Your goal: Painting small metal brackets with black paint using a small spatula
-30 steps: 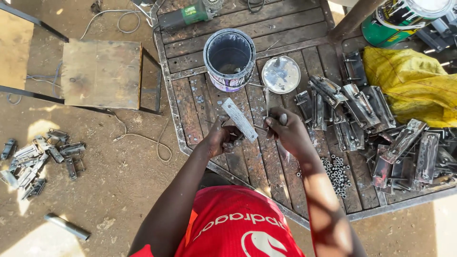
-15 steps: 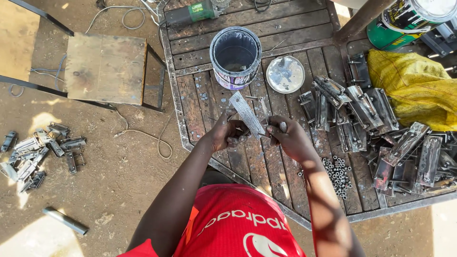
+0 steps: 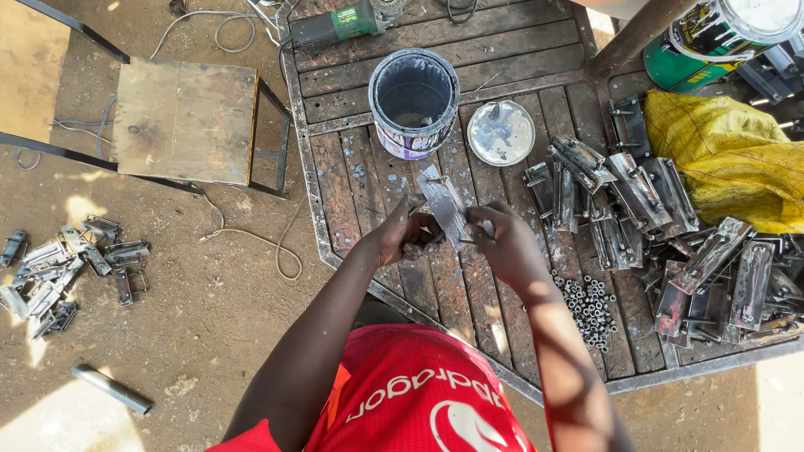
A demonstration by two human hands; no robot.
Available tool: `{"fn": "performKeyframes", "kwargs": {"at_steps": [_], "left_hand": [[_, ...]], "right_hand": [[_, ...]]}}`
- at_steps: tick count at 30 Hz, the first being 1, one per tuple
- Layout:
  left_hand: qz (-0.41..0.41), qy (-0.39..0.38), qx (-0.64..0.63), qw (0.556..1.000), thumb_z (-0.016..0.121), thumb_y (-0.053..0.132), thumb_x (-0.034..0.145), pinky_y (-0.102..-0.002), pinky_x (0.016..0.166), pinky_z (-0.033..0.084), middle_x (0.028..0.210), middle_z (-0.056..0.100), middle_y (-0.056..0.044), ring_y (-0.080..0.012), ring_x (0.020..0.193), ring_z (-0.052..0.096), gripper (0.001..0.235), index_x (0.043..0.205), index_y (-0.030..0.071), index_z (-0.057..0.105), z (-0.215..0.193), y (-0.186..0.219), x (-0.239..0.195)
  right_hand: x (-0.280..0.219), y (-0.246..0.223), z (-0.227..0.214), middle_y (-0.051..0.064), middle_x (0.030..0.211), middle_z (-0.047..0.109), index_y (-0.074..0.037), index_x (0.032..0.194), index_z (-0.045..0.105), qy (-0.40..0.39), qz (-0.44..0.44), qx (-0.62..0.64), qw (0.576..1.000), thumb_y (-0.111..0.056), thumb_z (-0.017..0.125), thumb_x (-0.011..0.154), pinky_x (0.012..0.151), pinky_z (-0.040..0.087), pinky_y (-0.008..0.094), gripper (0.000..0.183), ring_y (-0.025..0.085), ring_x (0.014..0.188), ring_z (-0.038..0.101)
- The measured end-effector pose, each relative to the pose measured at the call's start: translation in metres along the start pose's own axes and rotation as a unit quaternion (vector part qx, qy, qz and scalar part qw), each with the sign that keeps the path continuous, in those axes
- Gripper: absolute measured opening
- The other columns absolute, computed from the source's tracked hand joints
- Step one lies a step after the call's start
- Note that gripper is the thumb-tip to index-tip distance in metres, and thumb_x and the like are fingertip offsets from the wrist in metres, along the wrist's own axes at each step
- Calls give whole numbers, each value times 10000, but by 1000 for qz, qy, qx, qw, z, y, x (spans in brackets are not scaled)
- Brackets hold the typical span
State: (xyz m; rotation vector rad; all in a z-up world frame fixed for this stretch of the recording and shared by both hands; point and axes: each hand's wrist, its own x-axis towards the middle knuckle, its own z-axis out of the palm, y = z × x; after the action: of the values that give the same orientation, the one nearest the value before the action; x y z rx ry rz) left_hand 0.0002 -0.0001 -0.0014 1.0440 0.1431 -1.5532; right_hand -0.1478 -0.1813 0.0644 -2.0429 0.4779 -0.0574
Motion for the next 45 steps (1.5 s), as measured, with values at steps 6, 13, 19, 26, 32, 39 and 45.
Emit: {"fn": "performKeyframes", "kwargs": {"at_steps": [6, 13, 19, 26, 32, 39, 45], "left_hand": [[-19, -37, 24, 999, 482, 736, 857, -150, 334, 286, 745, 697, -239, -161, 523, 612, 765, 876, 0, 694, -13, -9, 15], [-44, -61, 4, 997, 480, 723, 878, -156, 329, 316, 773, 701, -257, -222, 595, 680, 751, 880, 3, 692, 0, -1, 10], [-69, -94, 77, 990, 441, 742, 872, -180, 339, 368, 824, 721, -218, -228, 660, 696, 757, 894, 26, 685, 6, 9, 13], [-109, -142, 63, 982, 403, 781, 896, -180, 357, 375, 827, 738, -200, -241, 669, 718, 801, 912, 49, 729, -3, 7, 51], [-120, -154, 76, 978, 340, 784, 919, -157, 345, 342, 946, 768, -174, -216, 671, 738, 837, 1038, 64, 750, 7, 39, 69], [-58, -32, 143, 987, 260, 829, 963, -163, 351, 380, 1199, 691, -250, -375, 813, 761, 963, 1353, -12, 523, 20, 111, 73], [44, -97, 198, 974, 551, 603, 1059, -261, 423, 517, 1183, 680, -217, -311, 829, 766, 762, 1429, -58, 472, -2, 155, 113]], "right_hand": [[0, -22, -4, 101, 951, 633, -185, 1049, 730, 21, 17, -76, 997, -218, 781, 874, 739, 549, 526, 185, 432, 848, 672], [0, -20, -4, 44, 927, 613, -224, 1003, 667, 28, 67, -102, 992, -304, 866, 800, 757, 544, 508, 295, 364, 857, 674], [1, -25, -13, 248, 1222, 678, -58, 1298, 660, -57, 76, -11, 995, -175, 795, 855, 1018, 462, 644, 478, 539, 1209, 595], [7, -13, -21, 273, 1167, 676, 2, 1284, 669, -34, 94, 3, 995, -208, 824, 832, 1002, 467, 638, 522, 535, 1193, 599], [27, -17, -37, 201, 1076, 692, -55, 1227, 725, 13, 138, -19, 990, -287, 880, 779, 934, 517, 564, 528, 458, 1088, 665], [105, -27, -74, 197, 1174, 653, -124, 1243, 714, 43, 208, -163, 964, -299, 864, 740, 896, 536, 635, 553, 519, 1042, 666], [237, 2, -80, 144, 1211, 611, -170, 1221, 702, 44, 202, -318, 925, -328, 827, 768, 840, 570, 634, 496, 517, 929, 708]]}}
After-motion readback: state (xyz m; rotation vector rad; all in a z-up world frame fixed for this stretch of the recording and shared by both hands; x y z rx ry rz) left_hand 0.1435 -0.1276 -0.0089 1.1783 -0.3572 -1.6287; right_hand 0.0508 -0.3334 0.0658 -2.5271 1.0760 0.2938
